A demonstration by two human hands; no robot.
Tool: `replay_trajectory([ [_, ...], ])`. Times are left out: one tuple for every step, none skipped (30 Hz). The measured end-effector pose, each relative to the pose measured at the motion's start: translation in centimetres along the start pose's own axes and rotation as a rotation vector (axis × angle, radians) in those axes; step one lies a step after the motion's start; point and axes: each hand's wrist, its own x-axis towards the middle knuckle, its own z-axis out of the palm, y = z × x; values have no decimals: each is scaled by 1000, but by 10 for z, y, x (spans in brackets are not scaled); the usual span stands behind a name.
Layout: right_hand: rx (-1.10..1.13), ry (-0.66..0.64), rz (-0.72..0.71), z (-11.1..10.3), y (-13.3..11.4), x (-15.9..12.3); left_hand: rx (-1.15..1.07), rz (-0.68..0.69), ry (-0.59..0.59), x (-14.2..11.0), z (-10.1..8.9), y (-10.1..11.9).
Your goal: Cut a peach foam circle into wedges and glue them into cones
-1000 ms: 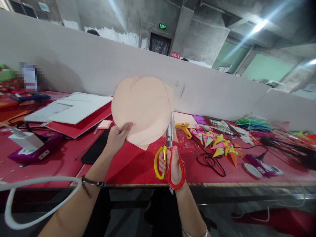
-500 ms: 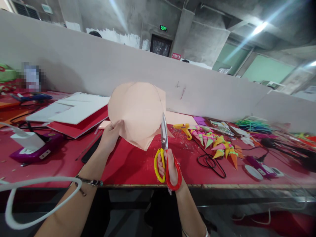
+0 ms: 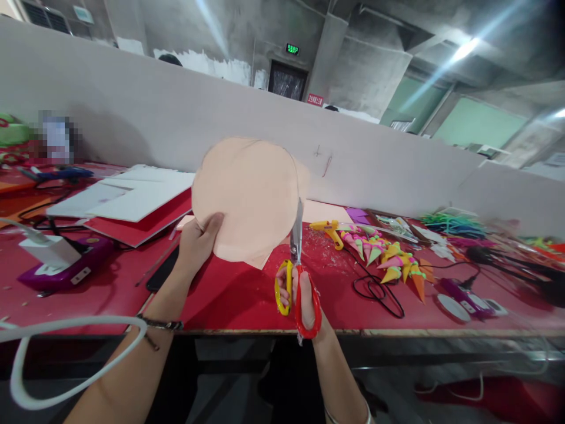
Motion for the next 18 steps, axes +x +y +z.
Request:
replay_trajectory([
  [3,-4,-3,0,-1,0,23,12,-5,0,0,1],
  [8,-11,-8,1,-1,0,37,22,-10,-1,0,3],
  [13,-18,-15,1,-2,0,42,31,-10,-1,1,4],
  [17,-22,-19,2,-3,0,41,36,-13,-2,1,4],
  [21,-25,-22,3,-4,-1,40,38,-17,-2,2,5],
  [23,-28,-25,4,-5,-1,40,37,-21,-2,2,5],
  [26,-30,-27,4,-6,-2,42,34,-22,-2,3,5],
  [27,-33,-27,5,-7,-2,44,30,-20,-2,3,5],
  [28,-36,-26,6,-7,-3,46,27,-19,-2,3,5],
  [29,-40,-23,6,-8,-3,46,24,-20,-2,3,4],
  [30,-44,-20,6,-9,-4,45,22,-16,-1,2,3],
  [32,-48,-16,6,-9,-4,44,23,-16,-1,2,2],
  [33,-53,-13,6,-9,-4,43,27,-19,0,1,1],
  [34,-57,-11,5,-8,-4,41,33,-23,1,1,0],
  [34,-61,-9,4,-8,-3,39,38,-28,1,0,-2],
  [34,-64,-8,3,-7,-3,39,39,-31,2,-1,-3],
  [36,-69,-6,2,-6,-3,39,32,-34,3,-2,-4],
  [37,-73,-3,0,-5,-2,41,18,-36,4,-3,-5],
])
